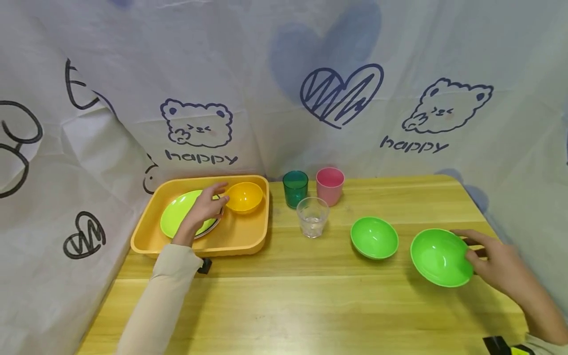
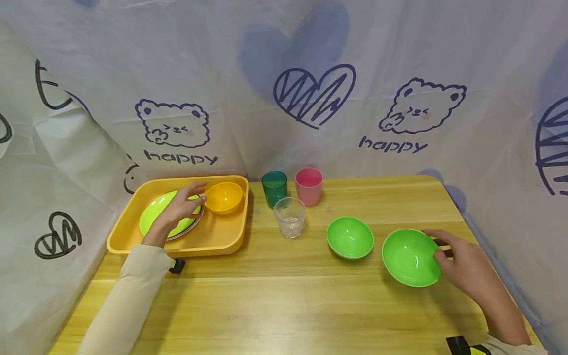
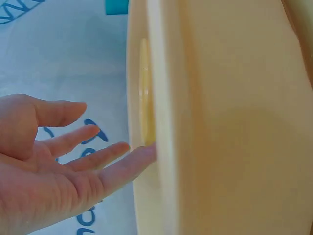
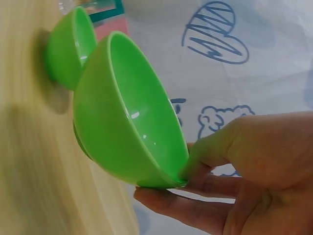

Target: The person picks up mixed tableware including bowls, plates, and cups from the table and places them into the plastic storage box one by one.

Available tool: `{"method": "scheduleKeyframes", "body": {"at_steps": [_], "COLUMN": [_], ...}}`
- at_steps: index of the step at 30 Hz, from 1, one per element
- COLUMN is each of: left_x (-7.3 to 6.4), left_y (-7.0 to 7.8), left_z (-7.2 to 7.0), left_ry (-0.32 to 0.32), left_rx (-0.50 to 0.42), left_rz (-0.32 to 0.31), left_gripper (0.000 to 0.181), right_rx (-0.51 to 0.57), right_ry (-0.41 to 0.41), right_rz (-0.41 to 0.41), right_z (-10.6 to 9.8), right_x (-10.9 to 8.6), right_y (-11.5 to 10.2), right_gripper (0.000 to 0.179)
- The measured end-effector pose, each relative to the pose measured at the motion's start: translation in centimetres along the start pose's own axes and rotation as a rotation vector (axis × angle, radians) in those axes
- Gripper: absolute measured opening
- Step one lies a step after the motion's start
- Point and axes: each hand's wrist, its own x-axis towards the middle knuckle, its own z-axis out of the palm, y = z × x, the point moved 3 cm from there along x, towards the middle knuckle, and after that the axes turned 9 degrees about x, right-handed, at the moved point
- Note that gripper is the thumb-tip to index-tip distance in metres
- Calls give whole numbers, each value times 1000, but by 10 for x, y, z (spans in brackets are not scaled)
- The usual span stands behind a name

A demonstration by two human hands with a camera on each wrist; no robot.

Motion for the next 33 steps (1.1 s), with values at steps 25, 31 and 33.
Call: {"method": "scheduleKeyframes", "body": {"at_steps": [25, 31, 33], "left_x": [-35, -34, -33], "left_y": [38, 48, 52], "left_z": [33, 49, 53], "left_ry": [146, 128, 120], "left_rx": [-402, -511, -531], "left_rz": [343, 376, 389], "left_gripper": [48, 49, 50], "right_rx": [366, 500, 535], "right_ry": [307, 364, 367], "right_rz": [38, 48, 42], "right_z": [25, 40, 45], "right_x": [58, 74, 80], "right_y": [-53, -65, -70], "right_gripper": [48, 46, 46]}}
